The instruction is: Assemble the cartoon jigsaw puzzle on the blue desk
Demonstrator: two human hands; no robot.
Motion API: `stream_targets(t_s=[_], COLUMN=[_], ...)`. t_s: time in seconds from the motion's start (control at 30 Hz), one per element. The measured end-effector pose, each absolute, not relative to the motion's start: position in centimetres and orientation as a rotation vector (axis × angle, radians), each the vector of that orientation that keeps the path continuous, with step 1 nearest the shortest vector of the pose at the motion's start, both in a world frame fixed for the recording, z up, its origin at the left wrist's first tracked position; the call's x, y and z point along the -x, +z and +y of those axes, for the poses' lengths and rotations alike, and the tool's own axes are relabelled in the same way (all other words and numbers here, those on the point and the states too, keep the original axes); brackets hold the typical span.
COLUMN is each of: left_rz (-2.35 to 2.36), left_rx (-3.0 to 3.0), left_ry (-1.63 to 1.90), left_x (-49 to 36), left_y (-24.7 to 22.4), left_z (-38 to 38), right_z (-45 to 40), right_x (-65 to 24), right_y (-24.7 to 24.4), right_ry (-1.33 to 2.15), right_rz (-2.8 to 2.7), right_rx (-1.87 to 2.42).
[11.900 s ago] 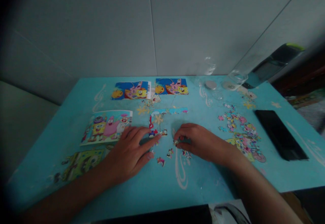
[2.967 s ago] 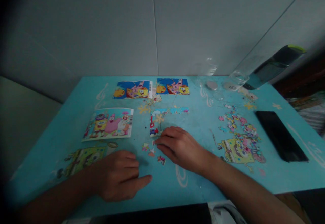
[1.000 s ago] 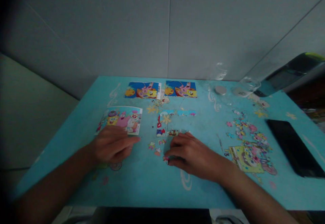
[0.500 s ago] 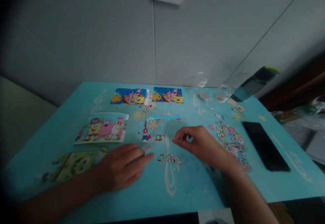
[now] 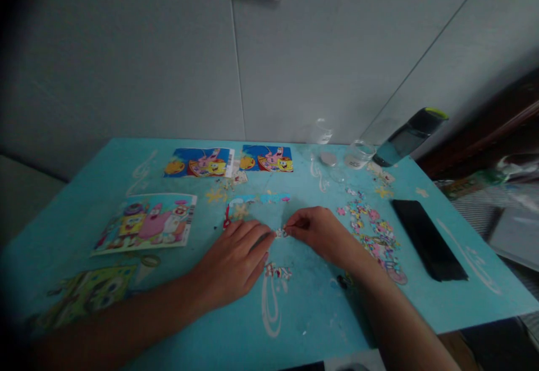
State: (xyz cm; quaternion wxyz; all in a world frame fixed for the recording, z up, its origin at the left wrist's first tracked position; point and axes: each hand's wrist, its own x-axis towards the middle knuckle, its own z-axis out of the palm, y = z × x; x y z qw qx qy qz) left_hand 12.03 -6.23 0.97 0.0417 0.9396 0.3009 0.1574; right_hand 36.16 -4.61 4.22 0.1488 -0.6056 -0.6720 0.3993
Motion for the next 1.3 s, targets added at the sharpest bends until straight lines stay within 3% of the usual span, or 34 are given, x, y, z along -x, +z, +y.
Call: stream_targets(t_s=[0.53, 0.7, 1.1, 1.3], left_rz=[0.841, 0.844, 0.763, 0.821], left_rx=[-2.895, -2.942, -3.210, -3.215], left_ry=[0.455, 0.479, 0.642, 0.797], left_x=[-12.2, -12.3, -11.8, -6.7], left_y=[0.5, 0.2, 1.4, 3.4], left_z=[-6.1, -6.3, -7.1, -6.1], right_z=[-5.3, -5.6, -5.4, -5.4], right_x=[-34.5, -34.2, -35.3, -36.9], right_y=[4.1, 4.2, 3.8, 4.2], right_ry=[0.828, 0.681, 0.662, 0.653], right_rz=[-2.020, -2.148, -2.214, -2.244], right_rx=[1.912, 1.706, 1.803, 1.867])
